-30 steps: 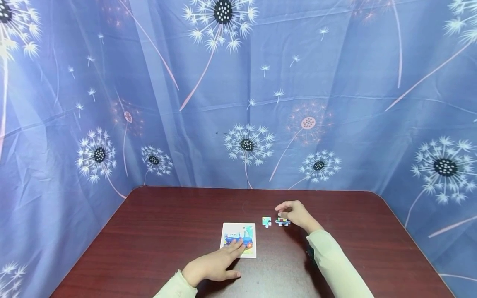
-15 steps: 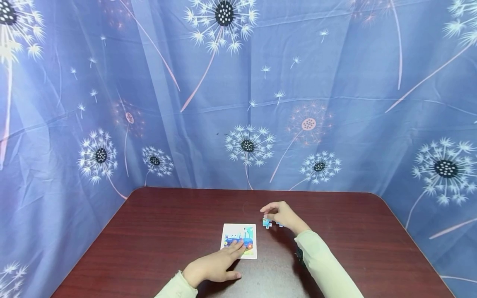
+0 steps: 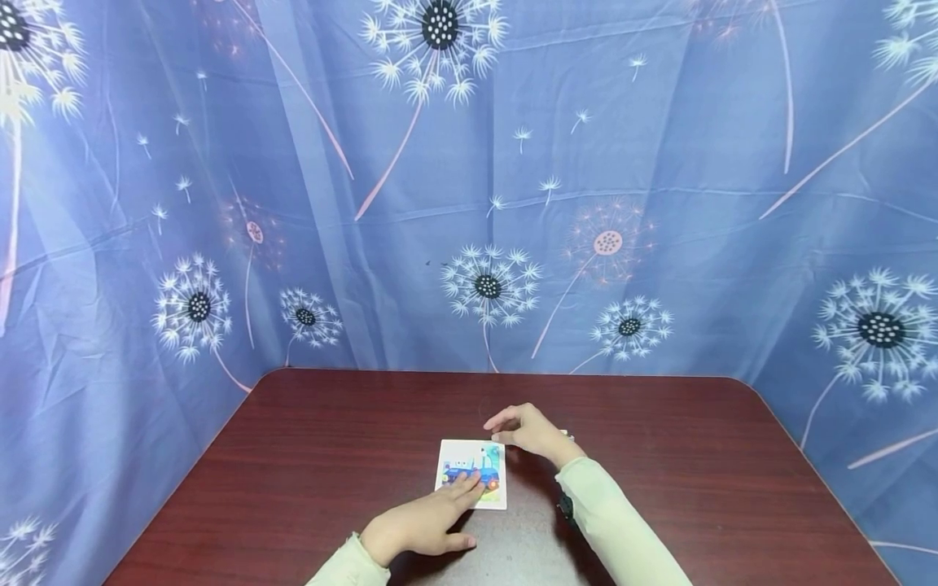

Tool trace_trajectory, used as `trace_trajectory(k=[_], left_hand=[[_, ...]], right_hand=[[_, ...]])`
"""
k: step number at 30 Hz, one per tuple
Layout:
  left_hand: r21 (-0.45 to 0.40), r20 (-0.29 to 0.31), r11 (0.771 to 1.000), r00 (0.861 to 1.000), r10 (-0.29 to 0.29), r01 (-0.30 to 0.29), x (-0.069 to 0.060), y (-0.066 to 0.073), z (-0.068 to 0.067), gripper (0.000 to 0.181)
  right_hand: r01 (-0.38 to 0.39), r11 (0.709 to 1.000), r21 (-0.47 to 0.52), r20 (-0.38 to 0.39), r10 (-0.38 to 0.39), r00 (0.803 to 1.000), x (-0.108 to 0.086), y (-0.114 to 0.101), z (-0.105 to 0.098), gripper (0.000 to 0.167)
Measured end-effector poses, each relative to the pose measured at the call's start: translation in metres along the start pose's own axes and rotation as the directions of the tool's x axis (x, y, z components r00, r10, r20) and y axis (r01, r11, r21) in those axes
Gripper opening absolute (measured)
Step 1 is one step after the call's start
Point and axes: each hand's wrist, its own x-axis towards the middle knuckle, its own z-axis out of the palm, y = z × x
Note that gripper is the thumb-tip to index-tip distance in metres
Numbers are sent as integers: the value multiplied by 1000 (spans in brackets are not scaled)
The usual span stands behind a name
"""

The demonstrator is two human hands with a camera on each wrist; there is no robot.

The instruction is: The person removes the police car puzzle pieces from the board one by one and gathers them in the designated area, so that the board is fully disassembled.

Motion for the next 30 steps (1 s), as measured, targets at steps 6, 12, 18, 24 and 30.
trace_trajectory(k=[6, 12, 18, 24, 30], left_hand=[[6, 2, 1000, 1000, -5, 5, 0, 0, 0, 70], [2, 13, 1000, 1000, -2, 2, 1, -1, 1, 71], [1, 13, 1000, 1000, -4, 4, 2, -2, 3, 71], [7, 9, 1000, 1000, 0, 0, 2, -3, 4, 71], [21, 3, 1000, 1000, -3, 3, 2, -2, 4, 70]], right_hand=[[46, 998, -47, 34, -44, 998, 2, 0, 10, 20], [19, 998, -53, 74, -15, 997, 0, -1, 15, 19], [12, 997, -71, 83, -6, 997, 0, 1, 17, 20], [11, 994, -110, 98, 0, 995, 0, 6, 19, 21], [-1, 990, -143, 114, 17, 993, 1, 4, 19, 18]])
